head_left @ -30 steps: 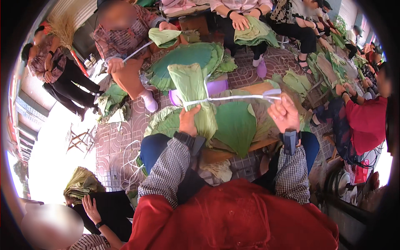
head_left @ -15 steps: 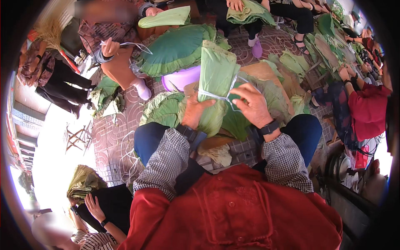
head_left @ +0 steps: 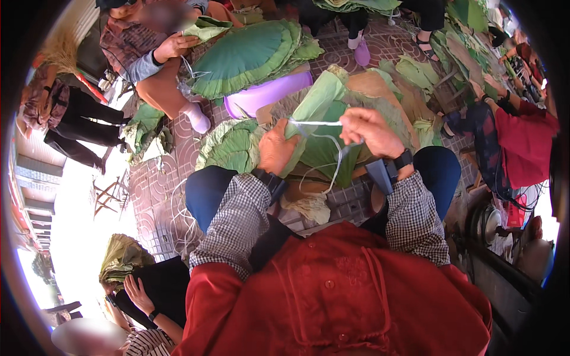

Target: Stacking, folding, and tying large green lotus leaves into bundles.

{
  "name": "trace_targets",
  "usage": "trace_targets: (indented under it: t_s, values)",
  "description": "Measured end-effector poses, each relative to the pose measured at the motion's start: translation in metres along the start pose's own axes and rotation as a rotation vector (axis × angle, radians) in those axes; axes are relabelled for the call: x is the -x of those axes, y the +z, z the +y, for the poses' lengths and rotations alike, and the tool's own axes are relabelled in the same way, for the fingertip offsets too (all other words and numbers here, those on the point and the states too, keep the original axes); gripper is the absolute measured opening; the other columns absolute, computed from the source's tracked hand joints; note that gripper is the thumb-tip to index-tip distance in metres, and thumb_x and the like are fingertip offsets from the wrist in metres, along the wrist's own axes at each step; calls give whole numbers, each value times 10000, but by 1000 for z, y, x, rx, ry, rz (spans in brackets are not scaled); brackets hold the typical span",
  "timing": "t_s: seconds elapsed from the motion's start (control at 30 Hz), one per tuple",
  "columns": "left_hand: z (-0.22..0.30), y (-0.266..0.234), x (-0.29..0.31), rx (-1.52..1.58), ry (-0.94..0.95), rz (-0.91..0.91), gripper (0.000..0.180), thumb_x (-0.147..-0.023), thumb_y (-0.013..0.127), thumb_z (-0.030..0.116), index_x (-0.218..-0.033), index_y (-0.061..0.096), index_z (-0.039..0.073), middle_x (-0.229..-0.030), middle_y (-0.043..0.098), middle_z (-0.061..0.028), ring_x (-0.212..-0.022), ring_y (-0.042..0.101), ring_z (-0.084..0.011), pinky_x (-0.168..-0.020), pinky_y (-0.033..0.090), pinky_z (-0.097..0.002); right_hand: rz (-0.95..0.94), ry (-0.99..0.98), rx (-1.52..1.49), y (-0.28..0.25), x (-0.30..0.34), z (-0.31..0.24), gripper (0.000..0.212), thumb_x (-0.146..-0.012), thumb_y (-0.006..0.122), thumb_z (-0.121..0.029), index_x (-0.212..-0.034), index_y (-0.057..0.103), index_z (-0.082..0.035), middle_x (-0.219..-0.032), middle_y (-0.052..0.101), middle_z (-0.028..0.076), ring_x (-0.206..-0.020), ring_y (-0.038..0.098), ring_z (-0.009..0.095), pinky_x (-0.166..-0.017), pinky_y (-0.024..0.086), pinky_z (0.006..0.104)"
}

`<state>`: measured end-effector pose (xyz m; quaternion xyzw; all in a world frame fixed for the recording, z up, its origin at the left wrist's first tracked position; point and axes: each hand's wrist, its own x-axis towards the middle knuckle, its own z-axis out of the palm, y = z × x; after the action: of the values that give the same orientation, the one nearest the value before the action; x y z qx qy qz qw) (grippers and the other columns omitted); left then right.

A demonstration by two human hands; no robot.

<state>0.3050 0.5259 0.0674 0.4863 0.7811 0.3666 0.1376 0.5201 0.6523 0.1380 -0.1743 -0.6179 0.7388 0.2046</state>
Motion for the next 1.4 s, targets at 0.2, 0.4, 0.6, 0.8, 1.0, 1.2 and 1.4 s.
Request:
trace_targets:
  t_s: [0.2,0.4,0.6,0.8,1.0,1.2,1.4]
  values:
    - [-9,-11,-8,42,15,-35,464,-750,728,168,-1167,575,34,-957,679,-202,-864,661,-354,-759,516,-416,85,-400,-822,-41,21,-44,324,-963,534,-337,-1047,582,-28,-866,607,50,-893,575,163,-846,461,350]
    - [9,-13,0,1094,-430,-364,355,-807,688,59,-1141,596,-17,-1017,676,-93,-879,661,-182,-789,539,-325,195,-135,26,-19,15,-20,341,-926,582,-224,-1196,579,-16,-1139,619,103,-1053,581,196,-881,469,340]
    - [21,1,10,884,-274,-456,378,-815,671,35,-1179,575,2,-1055,662,-99,-913,657,-192,-831,529,-337,294,-371,1040,31,-2,48,272,-770,708,-201,-996,641,-67,-876,622,82,-820,619,161,-750,484,320]
    - [23,-17,7,1155,-334,-458,401,-816,680,55,-1194,562,-8,-1051,666,-119,-912,663,-211,-822,540,-350,85,6,-180,-12,-12,42,172,-941,579,-245,-947,625,-80,-871,633,3,-888,616,156,-824,480,333]
    - [10,-37,-7,1298,-502,-378,376,-858,659,116,-1194,556,-20,-1067,659,-146,-921,664,-265,-833,545,-398,232,-214,-816,-61,2,14,156,-950,566,-250,-930,567,-95,-766,573,-14,-766,574,155,-814,464,351]
    - [-33,-30,-17,1475,-719,-223,323,-911,596,167,-1168,568,-27,-1067,656,-175,-931,654,-322,-844,535,-477,442,-685,-923,-116,40,-27,206,-1000,467,-228,-870,514,-75,-612,375,-36,-574,357,121,-713,380,327]
    - [-47,-14,-18,1384,-764,-79,297,-902,588,100,-1151,560,-58,-1039,652,-181,-880,667,-316,-791,557,-455,589,-936,-658,-114,85,-76,154,-970,529,-203,-939,549,-53,-665,422,-15,-606,350,120,-670,336,307]
